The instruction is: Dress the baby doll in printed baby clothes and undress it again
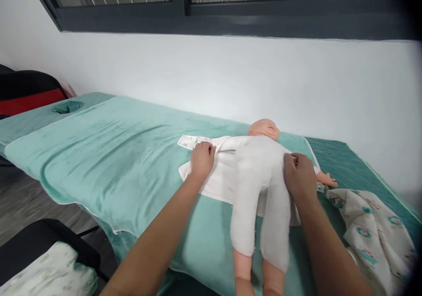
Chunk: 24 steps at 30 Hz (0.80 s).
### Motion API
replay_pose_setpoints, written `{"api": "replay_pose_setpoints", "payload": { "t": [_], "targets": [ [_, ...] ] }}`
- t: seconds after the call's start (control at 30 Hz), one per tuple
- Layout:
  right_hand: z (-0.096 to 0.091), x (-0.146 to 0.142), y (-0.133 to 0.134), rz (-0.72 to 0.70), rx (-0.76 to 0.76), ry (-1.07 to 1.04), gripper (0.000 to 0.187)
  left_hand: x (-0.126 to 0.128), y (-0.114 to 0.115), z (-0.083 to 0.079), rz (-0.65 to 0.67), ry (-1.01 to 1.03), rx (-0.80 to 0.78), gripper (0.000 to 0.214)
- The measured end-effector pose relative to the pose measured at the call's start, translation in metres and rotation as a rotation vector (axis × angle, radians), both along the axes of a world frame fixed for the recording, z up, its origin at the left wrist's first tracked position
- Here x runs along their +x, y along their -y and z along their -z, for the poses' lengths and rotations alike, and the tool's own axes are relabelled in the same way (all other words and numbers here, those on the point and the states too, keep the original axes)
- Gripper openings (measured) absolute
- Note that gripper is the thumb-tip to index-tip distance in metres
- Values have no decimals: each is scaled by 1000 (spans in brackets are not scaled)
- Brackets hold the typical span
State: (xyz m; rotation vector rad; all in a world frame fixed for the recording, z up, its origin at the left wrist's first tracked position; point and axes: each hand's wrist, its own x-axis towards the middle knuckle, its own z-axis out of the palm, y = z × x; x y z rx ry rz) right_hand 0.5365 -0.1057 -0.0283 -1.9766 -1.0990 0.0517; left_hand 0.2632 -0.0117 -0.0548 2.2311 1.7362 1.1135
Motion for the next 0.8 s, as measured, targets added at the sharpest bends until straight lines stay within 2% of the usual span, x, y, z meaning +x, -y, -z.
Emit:
{"api": "replay_pose_setpoints", "payload": {
  "t": [0.1,0.3,0.43,0.57,0.7,0.73,0.8],
  "targets": [
    [13,6,11,-35,-69,-135,52,9,6,-9,54,105,-13,15],
    [21,-6,8,-381,164,-156,62,46,13,-39,210,418,-196,19],
    [28,-14,6,-558,121,-217,67,64,5,-64,214,463,-220,20],
    [33,-17,4,-643,86,-248,66,71,4,-83,225,424,-246,22],
    [34,-17,4,-695,100,-234,64,69,27,-108,274,380,-427,19],
    [34,-16,4,-712,106,-227,64,67,36,-116,329,414,-502,18],
    [32,-16,5,-738,120,-215,62,61,54,-129,529,550,-658,12]
  ]
}}
